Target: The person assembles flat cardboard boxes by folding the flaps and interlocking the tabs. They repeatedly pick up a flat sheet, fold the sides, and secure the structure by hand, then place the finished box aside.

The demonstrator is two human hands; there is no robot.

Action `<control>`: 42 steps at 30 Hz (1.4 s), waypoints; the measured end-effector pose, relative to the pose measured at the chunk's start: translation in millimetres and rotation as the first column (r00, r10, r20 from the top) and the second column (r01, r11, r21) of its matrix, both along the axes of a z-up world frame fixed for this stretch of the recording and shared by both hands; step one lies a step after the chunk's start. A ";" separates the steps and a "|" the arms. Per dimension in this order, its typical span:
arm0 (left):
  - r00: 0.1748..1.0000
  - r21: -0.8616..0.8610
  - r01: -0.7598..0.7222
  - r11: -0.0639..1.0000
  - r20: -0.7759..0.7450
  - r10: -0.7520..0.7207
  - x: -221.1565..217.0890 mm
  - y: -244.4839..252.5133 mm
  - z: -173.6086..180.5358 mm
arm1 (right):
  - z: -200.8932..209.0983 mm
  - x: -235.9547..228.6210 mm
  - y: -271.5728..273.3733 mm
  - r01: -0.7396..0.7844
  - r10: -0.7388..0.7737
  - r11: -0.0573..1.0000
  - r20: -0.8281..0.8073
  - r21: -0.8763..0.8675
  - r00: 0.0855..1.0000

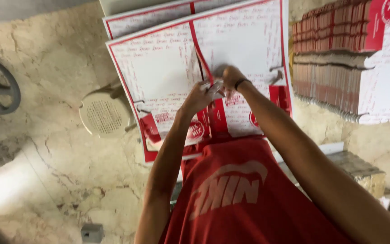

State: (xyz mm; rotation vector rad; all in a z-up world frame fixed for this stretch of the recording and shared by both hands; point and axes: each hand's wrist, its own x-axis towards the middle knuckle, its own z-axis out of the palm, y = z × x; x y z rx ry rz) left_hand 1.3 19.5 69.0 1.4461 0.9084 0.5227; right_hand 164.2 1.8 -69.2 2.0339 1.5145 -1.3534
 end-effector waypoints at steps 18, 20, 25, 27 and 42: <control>0.787 -0.875 -0.290 0.388 0.013 0.617 -52.0 -63.2 -90.3 | 42.8 17.7 -11.9 0.461 -0.524 0.849 -0.294 -0.259 0.799; 0.775 -0.878 -0.303 0.371 0.000 0.632 -53.9 -68.1 -83.5 | 30.2 13.5 -17.6 0.512 -0.565 0.824 -0.277 -0.243 0.777; 0.680 -0.925 -0.150 0.350 0.161 0.715 -65.8 -78.9 -67.4 | 26.5 -14.9 -49.2 0.750 -0.758 0.640 -0.295 -0.165 0.582; 0.724 -0.935 -0.108 0.337 0.158 0.671 -72.5 -67.3 -46.5 | 1.2 -16.7 -75.0 0.873 -0.807 0.487 -0.393 -0.022 0.441; 0.803 0.682 0.175 0.710 -0.517 0.298 -140.5 145.9 -128.4 | 33.3 -154.9 -259.0 0.896 -0.880 -0.196 -0.332 -0.398 -0.340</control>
